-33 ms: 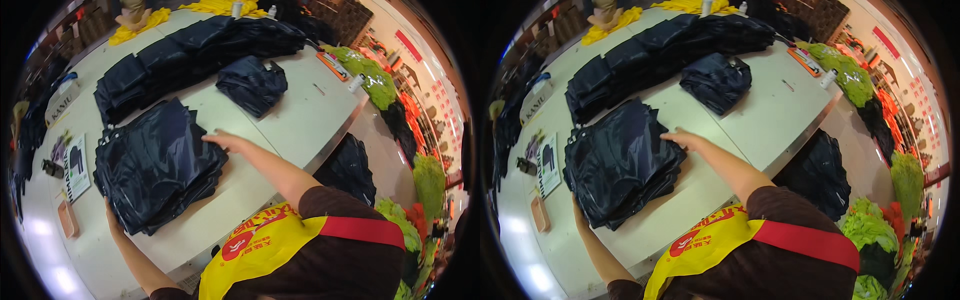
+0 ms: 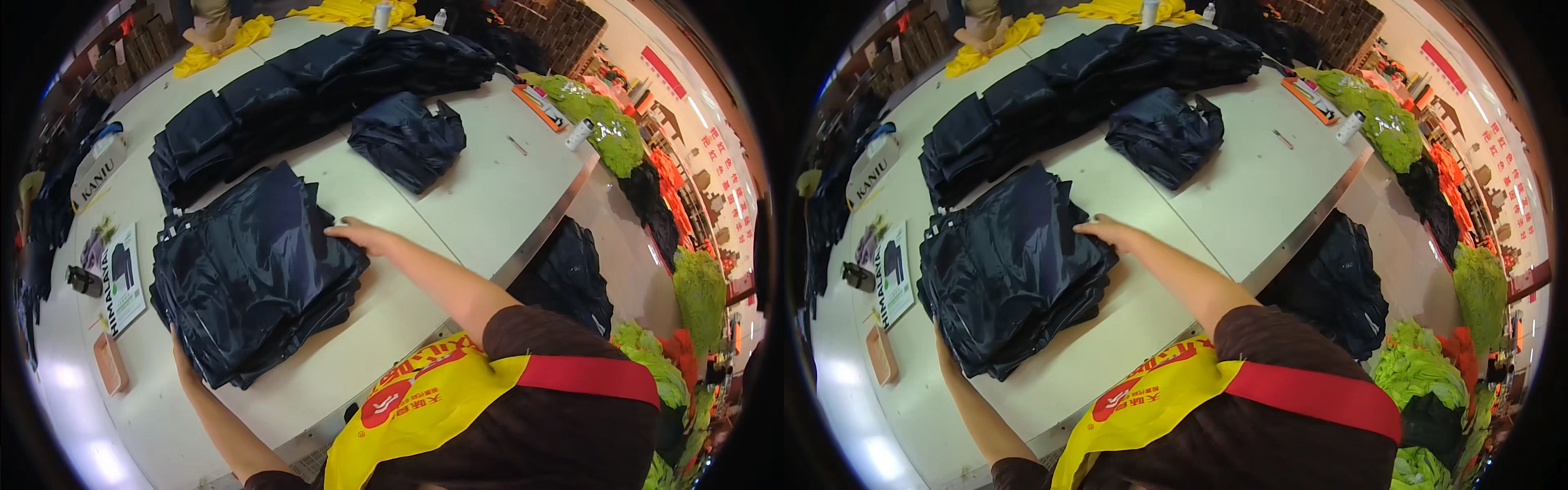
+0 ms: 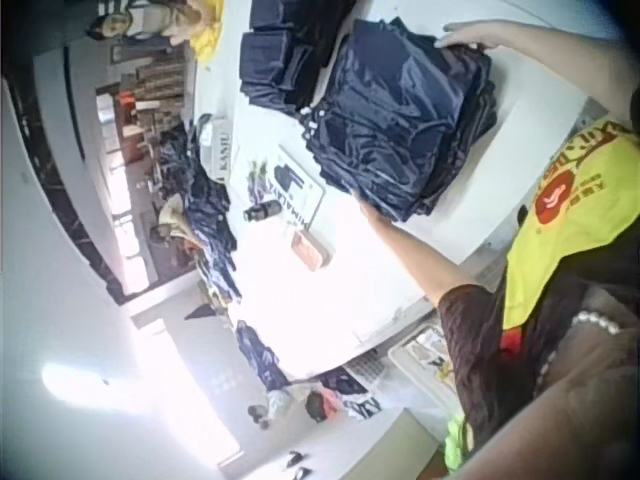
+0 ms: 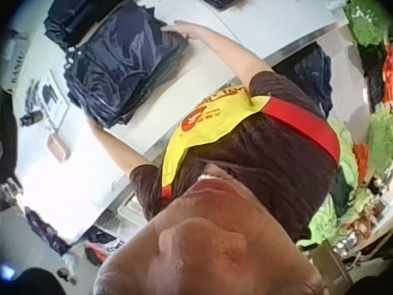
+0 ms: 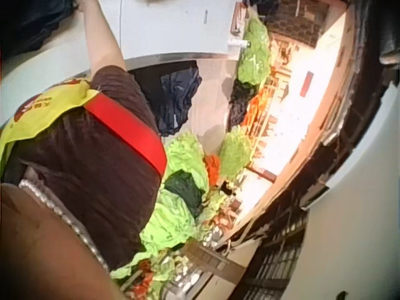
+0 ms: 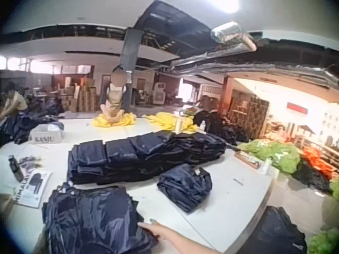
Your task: The person folds a dark garment on a white table, stacks it with other folded items, and then uses a pen to write on small white tags attached to the garments. The person handles the garments and tags one at a time.
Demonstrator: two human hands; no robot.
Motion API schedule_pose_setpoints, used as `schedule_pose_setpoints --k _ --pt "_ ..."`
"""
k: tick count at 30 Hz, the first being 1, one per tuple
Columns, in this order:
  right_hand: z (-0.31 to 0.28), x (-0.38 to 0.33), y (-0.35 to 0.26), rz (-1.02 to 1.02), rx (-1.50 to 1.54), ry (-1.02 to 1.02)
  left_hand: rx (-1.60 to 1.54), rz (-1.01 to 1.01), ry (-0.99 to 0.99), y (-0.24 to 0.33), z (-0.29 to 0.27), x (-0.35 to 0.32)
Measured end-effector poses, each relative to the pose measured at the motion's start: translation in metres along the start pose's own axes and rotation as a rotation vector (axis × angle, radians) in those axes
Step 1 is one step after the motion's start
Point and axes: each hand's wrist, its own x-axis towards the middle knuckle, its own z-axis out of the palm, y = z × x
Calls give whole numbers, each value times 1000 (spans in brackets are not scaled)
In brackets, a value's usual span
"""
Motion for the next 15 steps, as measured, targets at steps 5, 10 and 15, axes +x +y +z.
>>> schedule_pose_setpoints --k 5,10,15 --pt "8 23 18 -108 -27 -102 40 -48 12 -31 -35 26" --pt "-12 2 -4 -140 -168 -89 -40 2 22 -70 -10 -8" --pt "-44 -28 10 -143 -233 -110 10 9 189 -95 24 -54"
